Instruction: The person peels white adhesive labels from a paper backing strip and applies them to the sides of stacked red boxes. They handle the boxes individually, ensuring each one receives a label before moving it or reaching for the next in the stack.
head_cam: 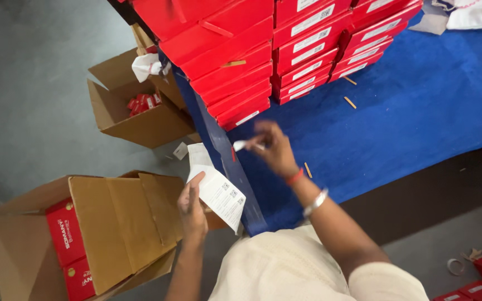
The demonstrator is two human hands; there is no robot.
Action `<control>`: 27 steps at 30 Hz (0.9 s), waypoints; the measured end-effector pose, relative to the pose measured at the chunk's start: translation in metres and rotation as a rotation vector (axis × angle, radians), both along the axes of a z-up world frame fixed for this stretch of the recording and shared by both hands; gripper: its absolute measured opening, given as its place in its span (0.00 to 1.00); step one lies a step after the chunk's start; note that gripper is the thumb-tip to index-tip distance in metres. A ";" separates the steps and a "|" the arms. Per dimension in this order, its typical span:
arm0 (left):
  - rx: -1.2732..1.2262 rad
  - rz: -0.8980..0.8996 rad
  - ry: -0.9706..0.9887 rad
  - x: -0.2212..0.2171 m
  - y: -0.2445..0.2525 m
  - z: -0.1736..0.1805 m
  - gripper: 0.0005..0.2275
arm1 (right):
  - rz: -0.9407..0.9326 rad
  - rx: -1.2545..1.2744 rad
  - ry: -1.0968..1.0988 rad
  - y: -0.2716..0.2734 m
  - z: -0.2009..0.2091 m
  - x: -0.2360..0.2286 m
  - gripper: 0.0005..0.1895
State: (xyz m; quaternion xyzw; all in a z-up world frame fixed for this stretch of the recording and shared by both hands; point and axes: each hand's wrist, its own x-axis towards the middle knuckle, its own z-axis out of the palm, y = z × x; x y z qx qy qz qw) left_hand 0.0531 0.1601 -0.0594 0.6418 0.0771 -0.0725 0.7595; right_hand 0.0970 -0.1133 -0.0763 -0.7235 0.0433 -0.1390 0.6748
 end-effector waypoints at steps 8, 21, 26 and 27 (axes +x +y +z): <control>0.012 -0.011 -0.038 -0.009 0.010 -0.004 0.29 | 0.026 0.124 -0.086 -0.002 -0.023 0.059 0.04; 0.070 -0.024 -0.075 -0.023 0.010 0.014 0.29 | -0.623 -0.013 0.062 -0.008 -0.025 0.073 0.15; 0.091 -0.012 -0.005 -0.021 0.006 0.025 0.24 | -0.030 -0.363 -0.215 0.059 -0.031 0.065 0.10; 0.131 -0.014 -0.082 -0.020 0.005 0.028 0.23 | 0.090 -0.379 -0.182 0.077 -0.027 0.060 0.11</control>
